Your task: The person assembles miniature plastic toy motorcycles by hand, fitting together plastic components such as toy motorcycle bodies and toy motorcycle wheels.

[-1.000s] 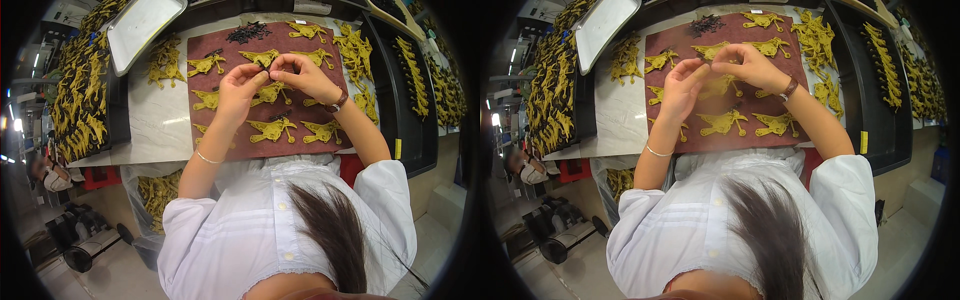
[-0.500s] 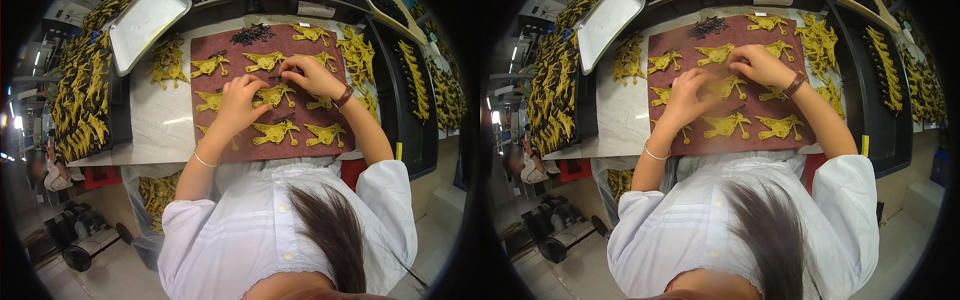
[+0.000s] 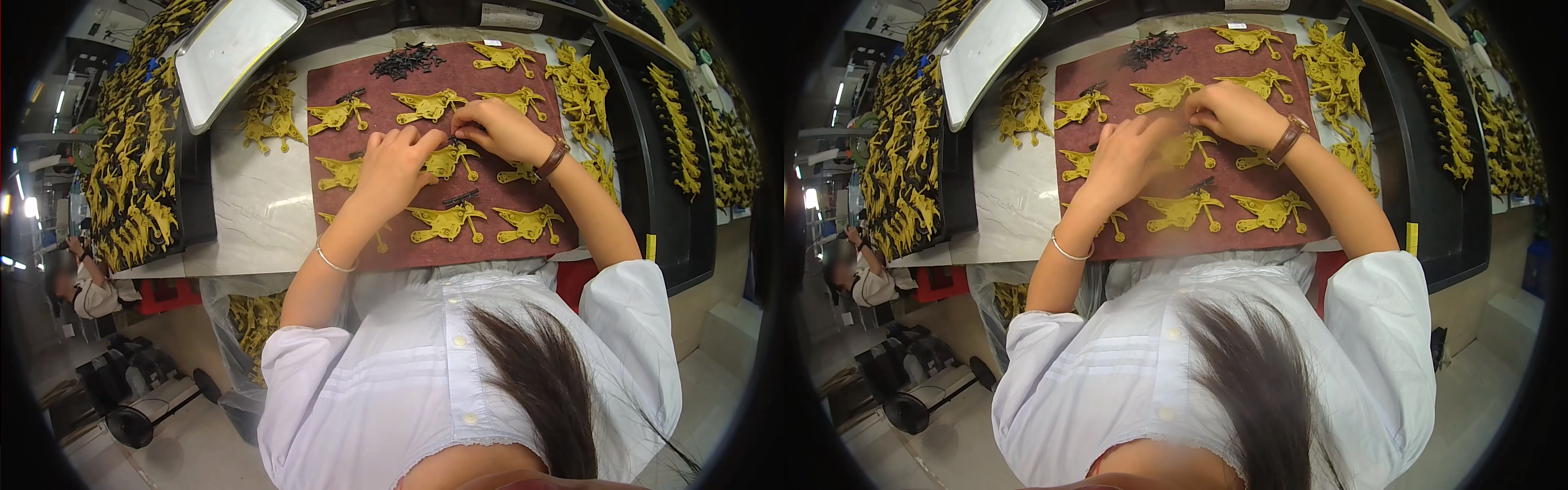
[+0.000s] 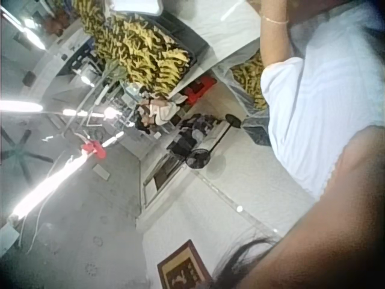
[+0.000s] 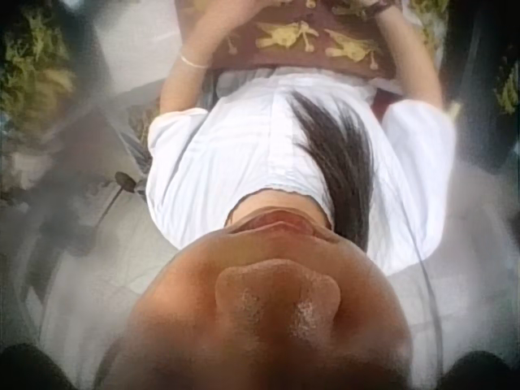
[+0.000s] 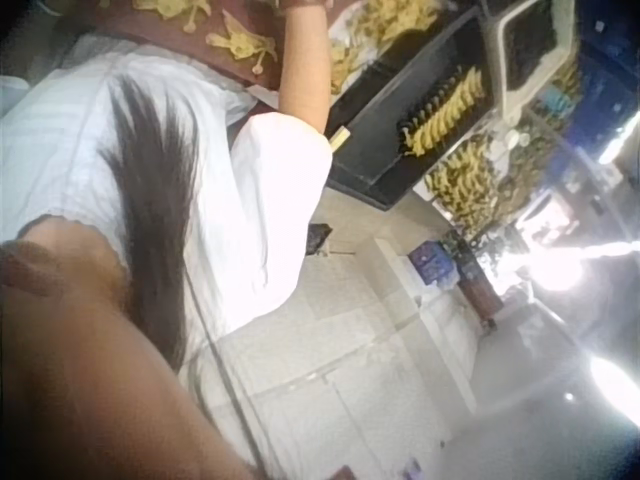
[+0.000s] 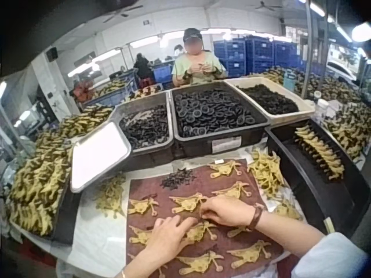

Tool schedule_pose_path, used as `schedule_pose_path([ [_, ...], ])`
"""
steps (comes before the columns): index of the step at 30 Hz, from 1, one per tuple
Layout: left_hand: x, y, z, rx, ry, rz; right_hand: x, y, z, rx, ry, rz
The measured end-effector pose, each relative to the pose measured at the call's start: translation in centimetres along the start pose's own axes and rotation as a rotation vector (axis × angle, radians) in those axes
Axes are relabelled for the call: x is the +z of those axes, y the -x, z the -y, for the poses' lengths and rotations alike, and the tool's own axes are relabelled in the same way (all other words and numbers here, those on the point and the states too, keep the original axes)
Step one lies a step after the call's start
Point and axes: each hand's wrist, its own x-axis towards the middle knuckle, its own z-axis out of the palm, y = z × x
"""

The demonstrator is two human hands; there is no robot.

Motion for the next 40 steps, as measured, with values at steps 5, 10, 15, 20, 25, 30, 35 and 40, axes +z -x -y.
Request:
schedule_pose_path([
  [5,-0.4,-0.7,0.0,0.056,-0.051,0.104,0.1,0.1,0.5,-0.001,0.036,-0.063],
  [10,-0.6,-1.0,0.3,0.046,-0.07,0.186,0.7,0.4,0.1,-0.015,0.037,-0.096],
  [15,-0.6,-1.4,0.5,0.098,-0.092,0.162,-0.5,0.6,1.1,0.094,0.016,-0.138],
  [20,-2.9,-2.5,-1.3,-0.001,0.047,0.154,-2.2,0.5,1.0,0.406,-0.77,-0.145],
  [25,-1.4,-5.0,-2.1,-0.006,0.474,-0.154,-2.5,0.3,2.6,0.455,-1.051,-0.142],
  [30,-0.3,-6.5,-2.6,-0.194,0.694,-0.145,-2.4,-0.1,3.4,0.5,-1.105,-0.182],
  [35,1.3,-7.2,-2.3,-0.197,0.745,-0.217,-1.8,-0.2,2.7,0.47,-1.213,-0.153],
  [40,2.0,-7.2,-0.6,-0.387,1.057,-0.126,-2.1,0.2,2.1,0.505,-1.218,-0.134],
])
